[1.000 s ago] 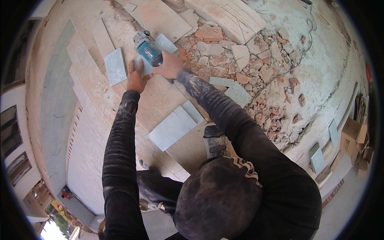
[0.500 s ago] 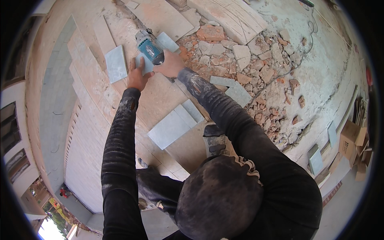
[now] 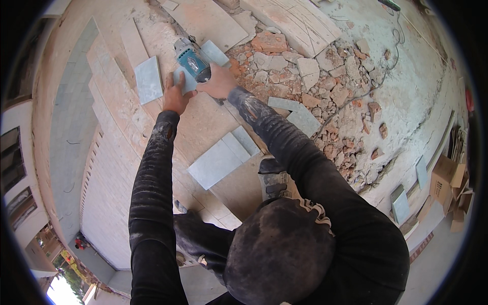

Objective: The person holds small rectangular tiles and uses an angle grinder to cut the edge of one tile at a time while working on a stone surface.

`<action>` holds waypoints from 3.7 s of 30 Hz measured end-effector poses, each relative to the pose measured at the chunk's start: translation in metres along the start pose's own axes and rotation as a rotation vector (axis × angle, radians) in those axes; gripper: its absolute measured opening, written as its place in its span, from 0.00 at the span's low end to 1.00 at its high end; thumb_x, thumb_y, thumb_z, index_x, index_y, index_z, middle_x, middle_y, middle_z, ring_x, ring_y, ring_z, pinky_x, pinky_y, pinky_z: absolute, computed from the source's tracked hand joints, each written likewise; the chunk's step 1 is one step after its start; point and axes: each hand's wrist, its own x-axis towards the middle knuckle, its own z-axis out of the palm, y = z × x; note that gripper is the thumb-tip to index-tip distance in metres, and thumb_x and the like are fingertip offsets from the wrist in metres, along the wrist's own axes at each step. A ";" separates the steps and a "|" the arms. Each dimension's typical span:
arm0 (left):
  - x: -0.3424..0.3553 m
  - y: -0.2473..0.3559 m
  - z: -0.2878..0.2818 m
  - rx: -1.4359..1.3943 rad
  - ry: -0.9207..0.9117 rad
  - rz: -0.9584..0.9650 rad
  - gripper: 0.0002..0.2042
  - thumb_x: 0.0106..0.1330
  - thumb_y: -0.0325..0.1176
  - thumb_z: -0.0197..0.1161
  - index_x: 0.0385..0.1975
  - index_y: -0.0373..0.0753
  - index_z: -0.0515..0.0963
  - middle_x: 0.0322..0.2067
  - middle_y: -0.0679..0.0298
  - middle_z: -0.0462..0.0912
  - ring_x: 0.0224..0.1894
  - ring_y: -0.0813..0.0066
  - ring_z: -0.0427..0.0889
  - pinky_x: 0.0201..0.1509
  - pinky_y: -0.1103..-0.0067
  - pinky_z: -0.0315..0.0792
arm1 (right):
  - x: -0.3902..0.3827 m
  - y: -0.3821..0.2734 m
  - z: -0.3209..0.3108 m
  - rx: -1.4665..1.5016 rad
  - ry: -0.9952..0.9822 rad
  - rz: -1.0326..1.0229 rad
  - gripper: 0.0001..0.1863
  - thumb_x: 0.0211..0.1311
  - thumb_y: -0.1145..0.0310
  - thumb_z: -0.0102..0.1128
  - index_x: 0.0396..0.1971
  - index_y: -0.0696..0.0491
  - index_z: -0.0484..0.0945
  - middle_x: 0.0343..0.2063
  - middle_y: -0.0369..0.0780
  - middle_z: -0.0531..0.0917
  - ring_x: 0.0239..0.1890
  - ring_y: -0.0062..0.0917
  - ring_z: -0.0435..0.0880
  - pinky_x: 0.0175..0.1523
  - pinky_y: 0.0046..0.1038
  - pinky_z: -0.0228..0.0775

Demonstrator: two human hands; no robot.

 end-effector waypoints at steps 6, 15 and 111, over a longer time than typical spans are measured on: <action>0.001 0.001 0.001 -0.004 -0.003 -0.007 0.41 0.51 0.43 0.75 0.65 0.35 0.67 0.65 0.32 0.58 0.68 0.36 0.59 0.71 0.62 0.58 | -0.001 0.004 0.001 0.001 0.004 0.015 0.44 0.35 0.49 0.74 0.50 0.64 0.70 0.45 0.58 0.79 0.50 0.51 0.79 0.56 0.42 0.71; 0.002 0.001 0.000 0.009 -0.012 -0.013 0.41 0.52 0.43 0.75 0.66 0.36 0.67 0.66 0.33 0.57 0.68 0.36 0.59 0.71 0.62 0.58 | -0.005 0.005 -0.001 -0.006 0.004 0.016 0.43 0.37 0.48 0.75 0.49 0.63 0.70 0.44 0.58 0.79 0.50 0.50 0.80 0.55 0.42 0.72; 0.002 0.001 -0.001 0.019 -0.054 -0.034 0.41 0.53 0.44 0.74 0.67 0.36 0.65 0.67 0.34 0.56 0.68 0.38 0.59 0.70 0.64 0.59 | -0.121 0.030 -0.030 0.085 -0.025 0.072 0.41 0.44 0.59 0.66 0.58 0.65 0.65 0.39 0.58 0.81 0.43 0.50 0.82 0.49 0.40 0.73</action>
